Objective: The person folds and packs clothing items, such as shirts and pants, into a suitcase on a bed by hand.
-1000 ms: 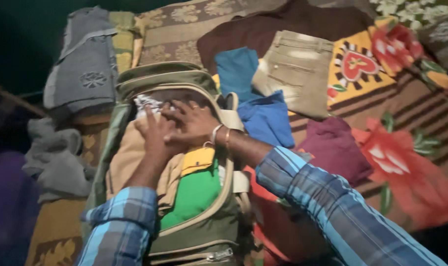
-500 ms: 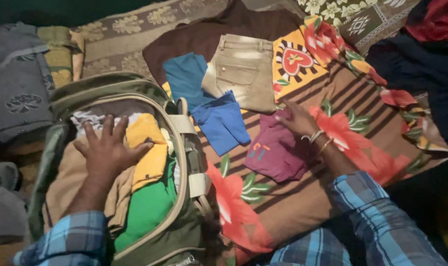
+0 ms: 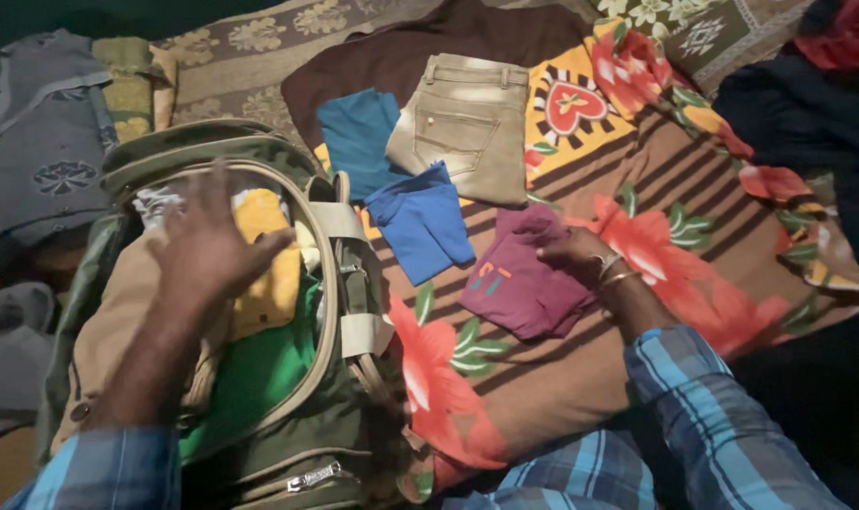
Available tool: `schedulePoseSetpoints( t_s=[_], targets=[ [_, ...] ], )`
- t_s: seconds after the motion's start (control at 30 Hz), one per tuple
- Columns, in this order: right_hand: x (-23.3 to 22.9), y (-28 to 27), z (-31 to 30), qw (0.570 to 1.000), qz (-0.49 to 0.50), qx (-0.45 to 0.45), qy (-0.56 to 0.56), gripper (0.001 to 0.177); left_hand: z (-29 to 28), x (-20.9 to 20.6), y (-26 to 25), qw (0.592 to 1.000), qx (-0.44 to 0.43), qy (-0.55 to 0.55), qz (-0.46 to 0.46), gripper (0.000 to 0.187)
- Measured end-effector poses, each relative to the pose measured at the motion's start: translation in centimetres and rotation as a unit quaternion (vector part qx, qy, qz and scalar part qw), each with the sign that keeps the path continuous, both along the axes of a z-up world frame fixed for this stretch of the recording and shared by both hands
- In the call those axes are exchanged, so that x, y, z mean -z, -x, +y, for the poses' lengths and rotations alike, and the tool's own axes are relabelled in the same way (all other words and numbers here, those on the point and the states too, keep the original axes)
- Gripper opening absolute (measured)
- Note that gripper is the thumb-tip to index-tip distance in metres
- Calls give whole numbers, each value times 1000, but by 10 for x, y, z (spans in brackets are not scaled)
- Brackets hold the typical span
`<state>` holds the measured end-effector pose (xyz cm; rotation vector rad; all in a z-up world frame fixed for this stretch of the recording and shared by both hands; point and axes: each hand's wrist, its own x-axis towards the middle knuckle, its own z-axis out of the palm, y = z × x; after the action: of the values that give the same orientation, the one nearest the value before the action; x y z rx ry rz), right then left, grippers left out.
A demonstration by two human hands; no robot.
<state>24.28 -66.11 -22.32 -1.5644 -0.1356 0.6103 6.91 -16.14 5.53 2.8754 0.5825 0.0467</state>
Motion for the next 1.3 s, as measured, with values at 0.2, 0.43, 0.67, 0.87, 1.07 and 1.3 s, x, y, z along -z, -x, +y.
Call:
schedulePoseSetpoints(
  t_s=[0.2,0.43,0.67,0.87,1.07,1.3],
  targets=[
    [-65,27,12,994,-73,-47,-59,50,-120,-50,51,978,195,-70,-1,119],
    [-70,-13,16,979,-173,-91,-59,47,-164,-35,95,950,275,61,-135,101],
    [-5,-30,28,983,-154,-91,-36,61,-219,110,120,910,275,285,-124,94],
    [17,-37,12,993,-27,-44,-106,66,-241,275,22,814,2,574,-84,107],
    [20,-16,-1,995,-37,63,-74,79,-242,362,-49,892,-85,377,-234,89],
    [52,-21,0,971,-217,88,42,67,-245,390,-61,856,-84,482,-165,46]
  ],
)
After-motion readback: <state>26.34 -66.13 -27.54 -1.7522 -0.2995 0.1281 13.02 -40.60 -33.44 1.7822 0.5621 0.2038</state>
